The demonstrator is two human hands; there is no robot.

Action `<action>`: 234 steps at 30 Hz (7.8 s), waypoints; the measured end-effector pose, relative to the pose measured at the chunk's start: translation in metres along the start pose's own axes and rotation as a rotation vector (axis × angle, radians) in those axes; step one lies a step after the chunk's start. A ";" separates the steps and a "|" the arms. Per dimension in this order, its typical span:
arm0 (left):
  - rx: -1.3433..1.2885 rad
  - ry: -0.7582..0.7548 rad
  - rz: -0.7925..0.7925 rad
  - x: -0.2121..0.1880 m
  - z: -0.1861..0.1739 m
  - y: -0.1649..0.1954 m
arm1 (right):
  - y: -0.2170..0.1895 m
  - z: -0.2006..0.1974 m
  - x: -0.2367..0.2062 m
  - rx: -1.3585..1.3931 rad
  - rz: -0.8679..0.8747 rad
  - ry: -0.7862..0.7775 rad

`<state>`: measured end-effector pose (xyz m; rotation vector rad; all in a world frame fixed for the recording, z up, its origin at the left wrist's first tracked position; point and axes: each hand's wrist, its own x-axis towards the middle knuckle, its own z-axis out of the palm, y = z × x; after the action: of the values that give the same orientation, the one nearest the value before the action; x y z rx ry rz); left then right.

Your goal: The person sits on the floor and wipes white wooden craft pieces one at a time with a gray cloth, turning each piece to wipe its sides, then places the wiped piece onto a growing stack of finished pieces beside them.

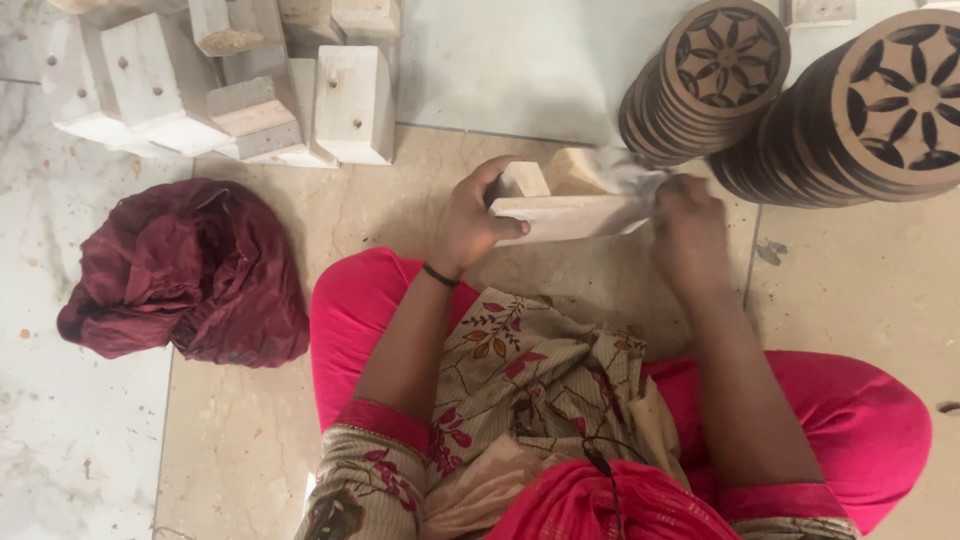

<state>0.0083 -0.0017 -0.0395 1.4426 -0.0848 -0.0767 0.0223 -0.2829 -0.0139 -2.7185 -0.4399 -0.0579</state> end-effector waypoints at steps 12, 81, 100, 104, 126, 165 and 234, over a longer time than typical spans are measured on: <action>0.475 -0.181 0.161 -0.003 -0.008 0.025 | -0.041 -0.010 -0.007 0.353 0.053 0.013; -0.319 0.604 0.131 0.006 0.020 -0.032 | -0.017 0.021 -0.008 0.954 0.367 0.097; 0.271 0.049 0.349 -0.009 0.021 0.001 | -0.001 -0.004 -0.005 1.164 0.377 0.294; 0.187 0.045 0.287 -0.008 0.019 0.003 | 0.012 0.016 -0.017 0.862 0.496 0.158; 0.259 0.033 0.377 -0.004 0.016 0.005 | 0.030 -0.014 -0.041 0.923 0.182 0.183; 0.330 -0.058 0.370 -0.003 0.008 0.009 | -0.001 -0.106 -0.081 0.421 0.504 0.005; -0.171 0.055 0.206 0.007 0.009 -0.017 | -0.054 0.010 -0.015 0.676 0.018 0.265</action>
<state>0.0145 -0.0132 -0.0552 1.2576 -0.1774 0.1221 -0.0089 -0.2366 -0.0046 -2.0145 -0.2873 -0.2186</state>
